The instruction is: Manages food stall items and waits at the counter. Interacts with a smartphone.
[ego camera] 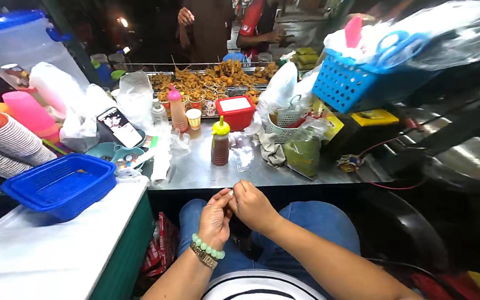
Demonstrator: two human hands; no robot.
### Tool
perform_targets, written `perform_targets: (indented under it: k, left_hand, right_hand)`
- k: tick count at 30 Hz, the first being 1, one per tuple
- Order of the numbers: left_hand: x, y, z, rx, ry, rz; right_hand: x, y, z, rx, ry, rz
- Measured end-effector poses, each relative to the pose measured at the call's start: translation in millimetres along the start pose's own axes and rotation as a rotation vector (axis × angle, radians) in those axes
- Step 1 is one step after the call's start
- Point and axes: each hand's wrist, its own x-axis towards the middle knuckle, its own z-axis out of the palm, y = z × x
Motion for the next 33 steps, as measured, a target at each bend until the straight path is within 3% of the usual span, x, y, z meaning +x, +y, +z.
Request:
perform_targets:
  k: [5,10,12,18,21,24,26,29,33]
  left_hand:
    - [3.3,0.2,-0.4,0.069,-0.066,0.018]
    - [3.2,6.2,-20.2,0.072,-0.608,-0.07]
    - [1.9,4.9,-22.8,0.007,-0.727,-0.069]
    - [-3.9,4.3,-13.0,-0.022,-0.626,-0.001]
    - [-8.0,7.9,-4.4,-0.067,-0.495,-0.036]
    - [-12.7,14.6,-1.2,-0.09,-0.434,-0.099]
    - [-15.0,18.3,-1.9,-0.08,-0.507,-0.106]
    - [-21.2,22.8,1.4,-0.1,-0.761,-0.048]
    - [-29.6,24.3,10.3,-0.075,-0.961,0.033]
  right_hand:
    - [-6.2,3.1,-10.0,0.062,-0.057,0.089]
    - [-1.7,22.7,-35.7,0.334,-0.092,0.246]
    - [0.1,24.5,-41.5,0.465,-0.068,0.279]
    - [5.9,14.2,-42.9,0.571,-0.152,0.259]
    - [10.2,19.4,-43.3,0.549,-0.196,0.227]
    - [7.3,36.8,-51.2,0.695,-0.245,0.107]
    - [6.3,45.4,-59.5,0.765,-0.232,0.003]
    - [3.8,51.6,-63.8,0.796,-0.078,-0.116]
    - [-12.2,50.2,-56.4,0.897,0.012,-0.082]
